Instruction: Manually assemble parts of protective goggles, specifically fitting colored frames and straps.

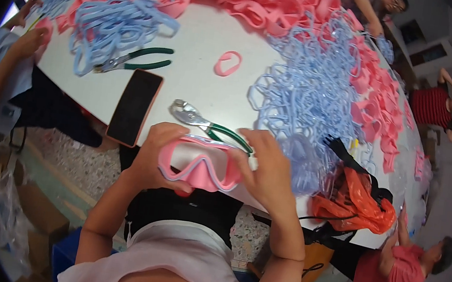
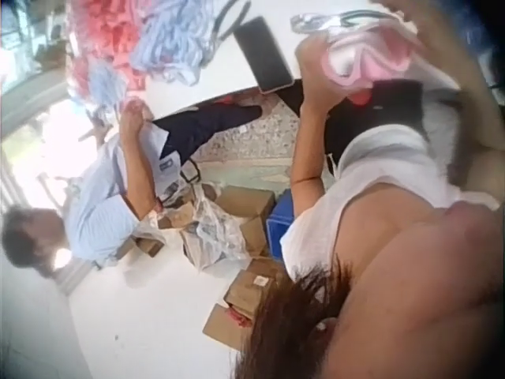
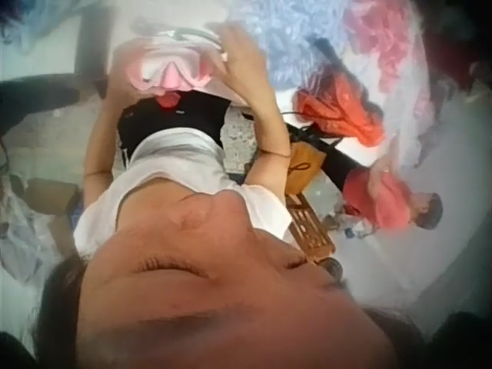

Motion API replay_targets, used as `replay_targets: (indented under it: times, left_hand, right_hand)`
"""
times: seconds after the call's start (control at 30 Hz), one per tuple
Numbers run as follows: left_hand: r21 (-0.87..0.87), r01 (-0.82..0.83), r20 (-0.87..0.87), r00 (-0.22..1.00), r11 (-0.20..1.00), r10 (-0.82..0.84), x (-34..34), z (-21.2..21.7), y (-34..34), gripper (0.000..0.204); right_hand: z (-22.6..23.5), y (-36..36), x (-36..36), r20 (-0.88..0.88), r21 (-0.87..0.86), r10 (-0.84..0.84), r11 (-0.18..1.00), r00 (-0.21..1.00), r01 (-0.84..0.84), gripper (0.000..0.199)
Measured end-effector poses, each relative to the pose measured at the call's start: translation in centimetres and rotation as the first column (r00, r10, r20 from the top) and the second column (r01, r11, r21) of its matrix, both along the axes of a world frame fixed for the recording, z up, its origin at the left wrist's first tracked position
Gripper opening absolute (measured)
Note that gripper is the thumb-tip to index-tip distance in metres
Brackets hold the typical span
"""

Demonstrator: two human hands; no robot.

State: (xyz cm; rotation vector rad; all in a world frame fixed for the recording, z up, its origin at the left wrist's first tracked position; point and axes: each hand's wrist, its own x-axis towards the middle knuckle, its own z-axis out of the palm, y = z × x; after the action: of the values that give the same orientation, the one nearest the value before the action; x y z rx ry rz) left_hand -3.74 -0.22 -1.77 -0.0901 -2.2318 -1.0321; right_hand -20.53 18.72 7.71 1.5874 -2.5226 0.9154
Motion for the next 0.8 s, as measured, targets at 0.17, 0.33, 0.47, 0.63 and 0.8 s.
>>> replay_targets:
  times: [0.17,0.33,0.47,0.63,0.8]
  left_hand:
    - [0.225,-0.076,-0.015,0.997,0.971,0.082,-0.4,-1.3,0.4,0.108]
    - [0.275,-0.054,-0.012,0.998,0.960,0.060,-1.2,-1.2,0.7,0.105]
    - [0.163,-0.091,-0.018,0.995,0.982,0.095,-0.6,-1.4,0.1,0.102]
    - [0.209,-0.099,-0.015,0.994,0.973,0.104,-0.7,-0.8,0.3,0.098]
    - [0.167,-0.084,-0.009,0.996,0.982,0.087,-0.5,-1.1,0.2,0.098]
  right_hand:
    - [2.4,7.2,-4.0,-0.395,0.093,-0.397,0.880,0.829,0.466,0.039]
    - [1.7,10.2,-5.3,-0.366,0.317,-0.389,0.802,0.846,0.506,0.038]
    - [2.4,12.7,-5.4,-0.331,0.120,-0.614,0.726,0.717,0.677,0.037]
    - [2.4,15.2,-7.6,-0.259,0.367,-0.786,0.457,0.561,0.810,0.060]
    - [1.5,14.5,-9.9,-0.189,0.472,-0.799,0.435,0.570,0.766,0.071]
